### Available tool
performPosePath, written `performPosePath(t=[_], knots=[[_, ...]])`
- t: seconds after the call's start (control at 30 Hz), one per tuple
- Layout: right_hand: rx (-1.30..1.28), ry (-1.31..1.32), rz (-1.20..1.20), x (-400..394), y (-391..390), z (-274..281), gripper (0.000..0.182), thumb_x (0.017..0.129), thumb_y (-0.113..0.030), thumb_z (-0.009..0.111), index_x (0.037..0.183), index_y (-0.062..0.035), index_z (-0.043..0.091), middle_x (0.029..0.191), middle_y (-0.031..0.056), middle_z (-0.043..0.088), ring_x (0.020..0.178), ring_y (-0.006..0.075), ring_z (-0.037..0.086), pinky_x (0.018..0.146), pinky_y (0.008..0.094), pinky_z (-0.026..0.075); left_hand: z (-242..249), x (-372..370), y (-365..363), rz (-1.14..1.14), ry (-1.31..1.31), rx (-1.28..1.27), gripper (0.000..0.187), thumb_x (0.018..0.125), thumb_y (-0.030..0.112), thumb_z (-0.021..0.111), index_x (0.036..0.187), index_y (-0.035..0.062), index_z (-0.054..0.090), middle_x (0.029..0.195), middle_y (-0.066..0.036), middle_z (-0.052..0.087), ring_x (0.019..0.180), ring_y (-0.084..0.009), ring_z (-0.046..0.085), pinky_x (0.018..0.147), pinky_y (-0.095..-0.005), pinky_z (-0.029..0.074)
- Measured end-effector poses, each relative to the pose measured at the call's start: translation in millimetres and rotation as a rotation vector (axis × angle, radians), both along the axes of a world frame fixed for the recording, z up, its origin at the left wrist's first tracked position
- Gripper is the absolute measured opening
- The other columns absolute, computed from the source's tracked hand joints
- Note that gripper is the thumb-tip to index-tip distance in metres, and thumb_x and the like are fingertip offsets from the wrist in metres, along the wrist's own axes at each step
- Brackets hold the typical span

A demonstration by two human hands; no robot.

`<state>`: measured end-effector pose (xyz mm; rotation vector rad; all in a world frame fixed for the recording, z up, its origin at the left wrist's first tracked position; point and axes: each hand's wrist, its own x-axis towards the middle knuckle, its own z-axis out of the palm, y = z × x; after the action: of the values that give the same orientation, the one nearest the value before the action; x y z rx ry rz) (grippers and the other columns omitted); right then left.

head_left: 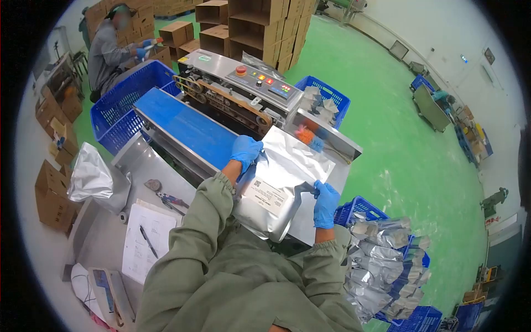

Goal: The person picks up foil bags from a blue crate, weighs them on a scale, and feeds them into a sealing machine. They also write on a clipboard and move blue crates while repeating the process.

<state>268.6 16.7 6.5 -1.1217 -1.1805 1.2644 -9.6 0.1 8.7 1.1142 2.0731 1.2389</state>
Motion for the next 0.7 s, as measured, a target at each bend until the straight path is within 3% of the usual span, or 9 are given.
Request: performPosePath(t=[0.27, 0.33, 0.5, 0.6, 0.63, 0.67, 0.7], knots=[[0.008, -0.084, 0.098, -34.1, 18.1, -19.9, 0.024, 0.077, -0.016, 0.062, 0.060, 0.0010, 0.059, 0.055, 0.0048, 0.055, 0.048, 0.0115, 0.048, 0.049, 0.0264, 0.036, -9.1, -49.8, 10.6, -0.021, -0.002, -0.045, 0.030, 0.074, 0.029, 0.061, 0.065, 0.0007, 0.067, 0.058, -0.016, 0.061, 0.053, -0.0275, 0.061, 0.056, -0.0356, 0.048], [0.036, -0.125, 0.137, -45.2, 20.2, -17.2, 0.024, 0.077, -0.016, 0.062, 0.061, 0.0009, 0.060, 0.056, 0.0054, 0.056, 0.048, 0.0119, 0.048, 0.049, 0.0262, 0.037, -13.5, -66.3, 14.9, -0.052, 0.325, 0.050, 0.031, 0.075, 0.031, 0.061, 0.067, 0.0018, 0.068, 0.064, -0.016, 0.062, 0.060, -0.0292, 0.062, 0.061, -0.0374, 0.048], [-0.156, -0.224, 0.419, -74.3, 26.2, 17.8, 0.024, 0.080, -0.019, 0.062, 0.065, -0.0003, 0.062, 0.058, 0.0051, 0.059, 0.048, 0.0109, 0.051, 0.044, 0.0246, 0.038, -7.5, -111.2, 10.0, -0.084, 0.450, -0.008, 0.034, 0.075, 0.035, 0.061, 0.068, 0.0028, 0.068, 0.071, -0.017, 0.063, 0.069, -0.0305, 0.063, 0.066, -0.0390, 0.048], [-0.146, -0.144, 0.476, -101.7, 31.7, 5.6, 0.021, 0.081, -0.020, 0.062, 0.072, 0.0000, 0.064, 0.061, 0.0050, 0.061, 0.047, 0.0100, 0.051, 0.043, 0.0242, 0.039, 4.2, -128.5, -3.7, -0.082, 0.457, -0.108, 0.034, 0.078, 0.036, 0.060, 0.078, 0.0024, 0.068, 0.080, -0.018, 0.065, 0.077, -0.0306, 0.063, 0.071, -0.0380, 0.048], [-0.150, -0.144, 0.501, -112.2, 32.1, 3.0, 0.021, 0.081, -0.019, 0.062, 0.074, 0.0003, 0.064, 0.062, 0.0050, 0.061, 0.047, 0.0097, 0.051, 0.043, 0.0240, 0.040, 14.9, -124.8, -14.5, 0.026, 0.458, -0.010, 0.033, 0.080, 0.034, 0.060, 0.086, 0.0026, 0.068, 0.086, -0.017, 0.065, 0.082, -0.0304, 0.063, 0.075, -0.0375, 0.048], [-0.151, -0.140, 0.503, -124.7, 35.2, -7.3, 0.018, 0.078, -0.020, 0.063, 0.074, -0.0020, 0.064, 0.061, 0.0080, 0.062, 0.047, 0.0155, 0.054, 0.045, 0.0279, 0.042, 25.7, -121.0, -25.6, 0.131, 0.460, 0.087, 0.033, 0.082, 0.033, 0.061, 0.093, 0.0027, 0.067, 0.092, -0.017, 0.065, 0.087, -0.0302, 0.062, 0.078, -0.0369, 0.047], [-0.158, -0.112, 0.494, -138.9, 42.1, -21.7, 0.018, 0.078, -0.020, 0.063, 0.074, -0.0020, 0.064, 0.061, 0.0080, 0.062, 0.047, 0.0155, 0.054, 0.045, 0.0279, 0.042, 39.7, -112.1, -34.7, 0.116, 0.485, 0.079, 0.033, 0.082, 0.033, 0.061, 0.093, 0.0027, 0.067, 0.092, -0.017, 0.065, 0.087, -0.0302, 0.062, 0.078, -0.0369, 0.047]])
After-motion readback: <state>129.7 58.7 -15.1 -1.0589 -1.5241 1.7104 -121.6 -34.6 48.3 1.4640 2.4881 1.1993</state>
